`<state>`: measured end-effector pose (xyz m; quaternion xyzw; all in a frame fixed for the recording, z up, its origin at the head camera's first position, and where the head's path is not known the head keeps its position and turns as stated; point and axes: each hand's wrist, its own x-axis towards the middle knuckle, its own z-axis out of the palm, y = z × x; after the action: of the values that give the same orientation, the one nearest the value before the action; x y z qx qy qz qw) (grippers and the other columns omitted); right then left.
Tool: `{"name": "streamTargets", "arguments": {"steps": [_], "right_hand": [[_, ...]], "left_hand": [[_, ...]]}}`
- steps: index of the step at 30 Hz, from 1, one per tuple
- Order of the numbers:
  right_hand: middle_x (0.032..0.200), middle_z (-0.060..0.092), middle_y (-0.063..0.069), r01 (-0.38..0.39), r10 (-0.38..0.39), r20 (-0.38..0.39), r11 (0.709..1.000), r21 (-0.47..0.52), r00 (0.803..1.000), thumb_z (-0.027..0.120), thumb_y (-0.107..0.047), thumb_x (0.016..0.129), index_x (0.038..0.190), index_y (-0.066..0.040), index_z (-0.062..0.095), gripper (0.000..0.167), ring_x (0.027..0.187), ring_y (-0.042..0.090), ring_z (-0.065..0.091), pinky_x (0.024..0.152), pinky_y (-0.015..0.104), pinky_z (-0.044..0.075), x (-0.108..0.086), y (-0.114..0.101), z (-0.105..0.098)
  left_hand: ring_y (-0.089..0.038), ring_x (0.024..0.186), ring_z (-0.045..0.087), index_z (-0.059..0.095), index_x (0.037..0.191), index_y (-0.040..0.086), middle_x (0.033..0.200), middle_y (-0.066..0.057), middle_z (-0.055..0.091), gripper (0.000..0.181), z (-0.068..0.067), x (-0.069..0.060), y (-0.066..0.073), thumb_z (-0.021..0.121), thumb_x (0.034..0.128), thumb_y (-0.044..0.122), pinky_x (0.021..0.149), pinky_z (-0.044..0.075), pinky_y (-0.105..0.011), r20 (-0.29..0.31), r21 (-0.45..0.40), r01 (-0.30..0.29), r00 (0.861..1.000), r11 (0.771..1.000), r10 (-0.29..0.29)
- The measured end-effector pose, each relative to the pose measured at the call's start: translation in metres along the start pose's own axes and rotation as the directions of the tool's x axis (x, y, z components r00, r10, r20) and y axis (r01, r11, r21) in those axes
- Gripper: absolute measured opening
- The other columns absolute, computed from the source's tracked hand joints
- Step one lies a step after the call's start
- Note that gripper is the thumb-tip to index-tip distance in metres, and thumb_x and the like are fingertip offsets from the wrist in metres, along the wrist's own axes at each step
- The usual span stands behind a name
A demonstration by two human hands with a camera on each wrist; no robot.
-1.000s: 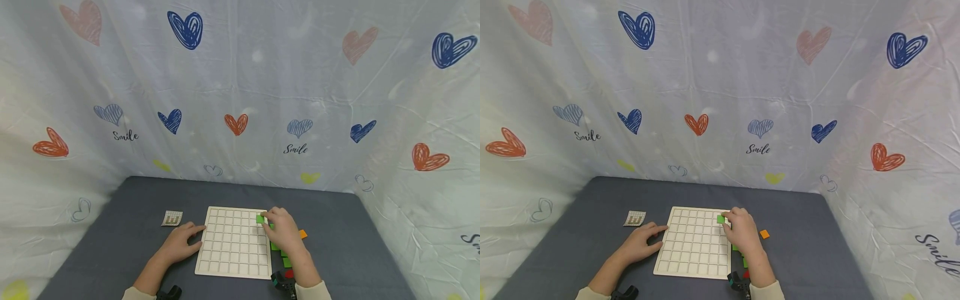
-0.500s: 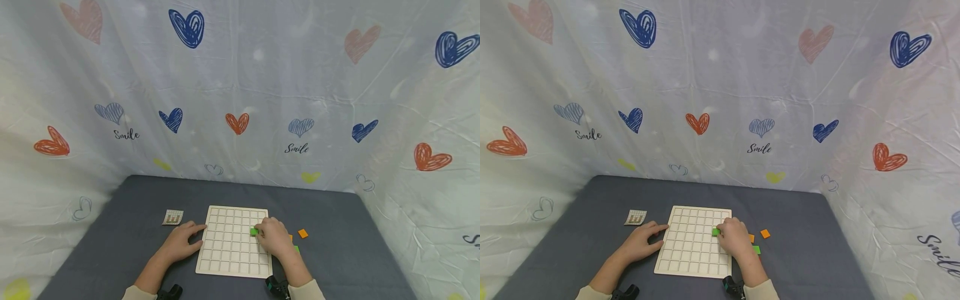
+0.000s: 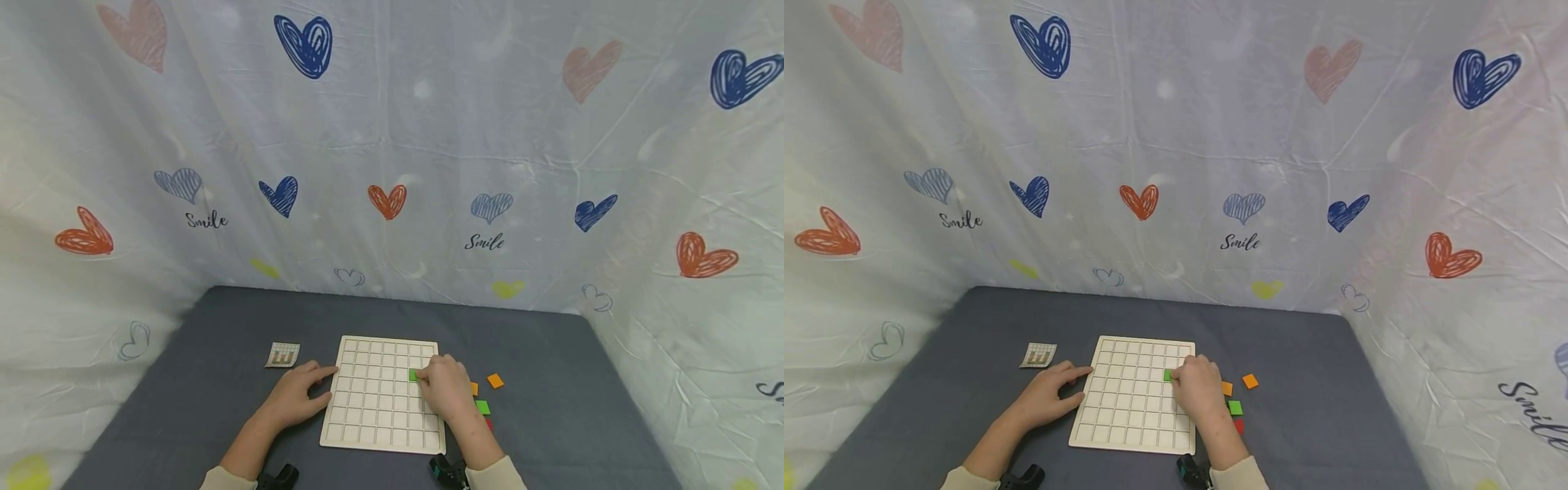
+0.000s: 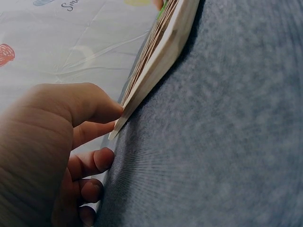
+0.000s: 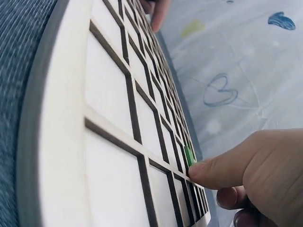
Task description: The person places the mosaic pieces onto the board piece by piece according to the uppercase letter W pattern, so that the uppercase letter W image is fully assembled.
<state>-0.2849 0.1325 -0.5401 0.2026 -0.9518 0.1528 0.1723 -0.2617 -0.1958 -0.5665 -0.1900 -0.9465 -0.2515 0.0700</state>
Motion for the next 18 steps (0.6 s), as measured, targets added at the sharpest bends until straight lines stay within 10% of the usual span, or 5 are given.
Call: {"name": "streamTargets", "arguments": {"steps": [18], "right_hand": [[0.069, 0.039, -0.005, -0.164, 0.14, 0.135, 0.968, 0.189, 0.981, 0.078, -0.016, 0.092, 0.115, -0.012, 0.08, 0.023, 0.064, 0.014, 0.034, 0.059, 0.031, 0.032, -0.001, 0.039, -0.029]], "left_hand": [[-0.004, 0.062, 0.031, 0.072, 0.131, 0.019, 0.082, 0.013, 0.042, 0.042, -0.002, -0.002, 0.002, 0.078, 0.0893, 0.024, 0.061, 0.032, -0.029, -0.043, -0.008, -0.034, 0.999, 0.999, 0.033]]}}
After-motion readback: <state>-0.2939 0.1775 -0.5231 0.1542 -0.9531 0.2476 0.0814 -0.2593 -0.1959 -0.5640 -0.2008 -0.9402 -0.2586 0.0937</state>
